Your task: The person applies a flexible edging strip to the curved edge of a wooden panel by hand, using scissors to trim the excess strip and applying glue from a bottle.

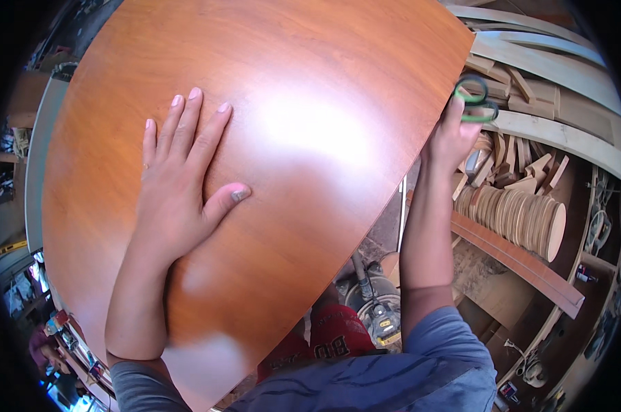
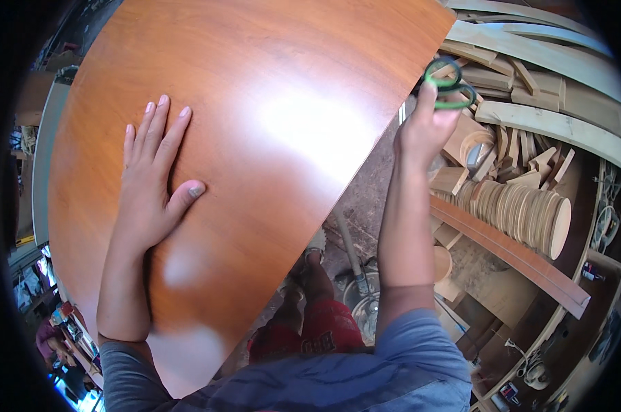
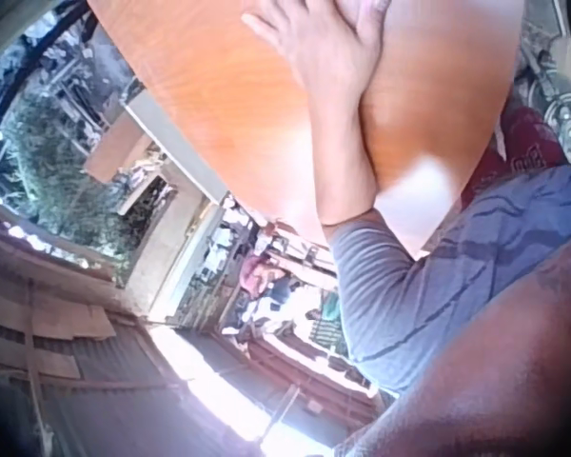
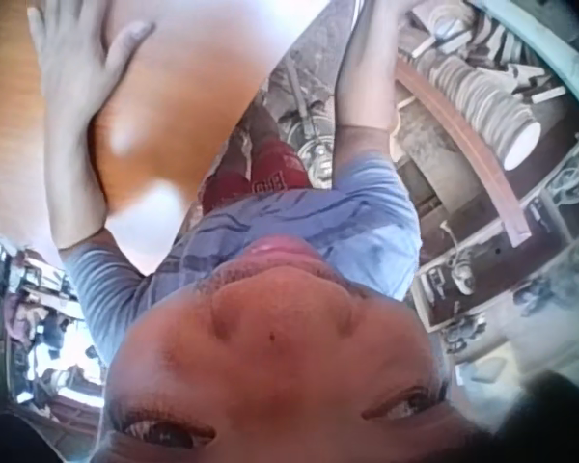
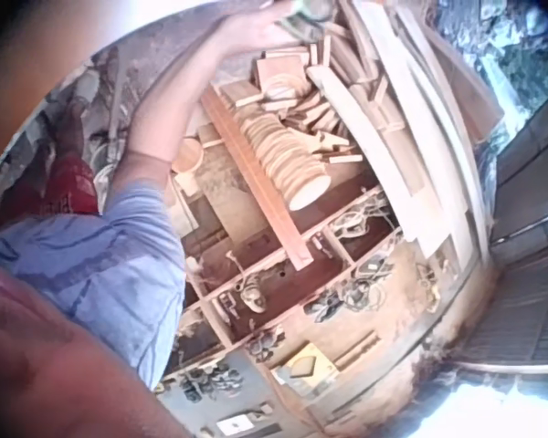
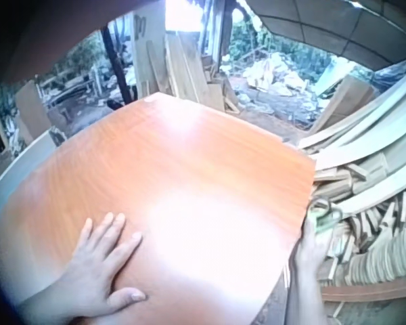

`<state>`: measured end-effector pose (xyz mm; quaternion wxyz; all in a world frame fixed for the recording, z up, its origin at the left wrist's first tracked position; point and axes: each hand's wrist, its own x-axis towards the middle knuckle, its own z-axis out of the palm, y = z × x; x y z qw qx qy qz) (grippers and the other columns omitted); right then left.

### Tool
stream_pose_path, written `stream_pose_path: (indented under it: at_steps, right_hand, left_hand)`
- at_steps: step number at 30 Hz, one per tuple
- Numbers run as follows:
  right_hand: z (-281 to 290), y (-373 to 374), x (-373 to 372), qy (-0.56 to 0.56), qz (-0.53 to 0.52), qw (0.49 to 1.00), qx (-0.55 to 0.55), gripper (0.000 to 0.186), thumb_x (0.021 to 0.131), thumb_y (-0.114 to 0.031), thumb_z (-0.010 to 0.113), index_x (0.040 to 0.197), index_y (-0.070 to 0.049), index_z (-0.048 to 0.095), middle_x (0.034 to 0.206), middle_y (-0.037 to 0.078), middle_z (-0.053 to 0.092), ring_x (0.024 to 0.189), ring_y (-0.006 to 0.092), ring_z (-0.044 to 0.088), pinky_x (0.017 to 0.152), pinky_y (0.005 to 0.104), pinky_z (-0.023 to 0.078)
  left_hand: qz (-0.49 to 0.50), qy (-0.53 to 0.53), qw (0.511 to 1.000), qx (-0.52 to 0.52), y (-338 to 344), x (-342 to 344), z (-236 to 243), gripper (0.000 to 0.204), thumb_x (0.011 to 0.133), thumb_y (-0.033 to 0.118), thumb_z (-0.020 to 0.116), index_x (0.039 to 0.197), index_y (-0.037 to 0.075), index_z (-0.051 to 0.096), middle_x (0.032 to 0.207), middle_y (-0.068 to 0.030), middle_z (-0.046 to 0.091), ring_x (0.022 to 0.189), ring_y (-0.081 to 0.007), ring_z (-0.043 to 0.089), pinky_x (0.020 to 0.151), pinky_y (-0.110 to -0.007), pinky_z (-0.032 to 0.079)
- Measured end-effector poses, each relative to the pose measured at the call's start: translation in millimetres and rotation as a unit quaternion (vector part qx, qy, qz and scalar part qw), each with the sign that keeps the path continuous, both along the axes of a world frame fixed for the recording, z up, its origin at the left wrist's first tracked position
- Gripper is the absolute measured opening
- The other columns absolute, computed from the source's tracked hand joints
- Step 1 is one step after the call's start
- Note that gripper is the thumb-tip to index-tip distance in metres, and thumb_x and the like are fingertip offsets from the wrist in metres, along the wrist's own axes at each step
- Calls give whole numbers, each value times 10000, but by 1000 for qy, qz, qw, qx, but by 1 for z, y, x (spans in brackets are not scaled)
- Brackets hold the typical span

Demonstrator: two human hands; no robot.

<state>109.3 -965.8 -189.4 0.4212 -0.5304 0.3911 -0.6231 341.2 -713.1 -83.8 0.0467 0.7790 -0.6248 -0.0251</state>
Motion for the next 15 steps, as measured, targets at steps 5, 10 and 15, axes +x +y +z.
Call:
stream_pose_path:
  at_steps: [5, 10, 15]
  right_hand:
    - [-7, -34, -8, -31, 35, 999, -18, 218, 909, -109, 585, 1065, 1, 481, 981, 90, 570, 907, 160, 557, 841, 307, 444]
    - [4, 30, 1, -87, 79, 993, -23, 211, 910, -107, 567, 1068, 6, 485, 987, 89, 570, 904, 158, 549, 843, 311, 426]
    - [5, -56, -12, 66, 3, 997, -34, 232, 910, -154, 585, 1043, 3, 479, 948, 80, 567, 848, 156, 543, 782, 315, 432]
  left_hand:
    - [-5, 26, 1000, 10, 0, 0, 5, 829, 761, 594, 590, 1418, 129, 390, 1503, -191, 255, 1397, -379, 208, 1112, -553, 107]
    - [-2, 24, 1000, 21, 1, 2, 7, 844, 761, 647, 550, 1405, 120, 410, 1494, -199, 274, 1394, -382, 218, 1111, -550, 101]
    - [0, 28, 999, 25, -4, 1, 5, 856, 756, 666, 536, 1403, 119, 414, 1494, -199, 275, 1396, -380, 217, 1108, -556, 105]
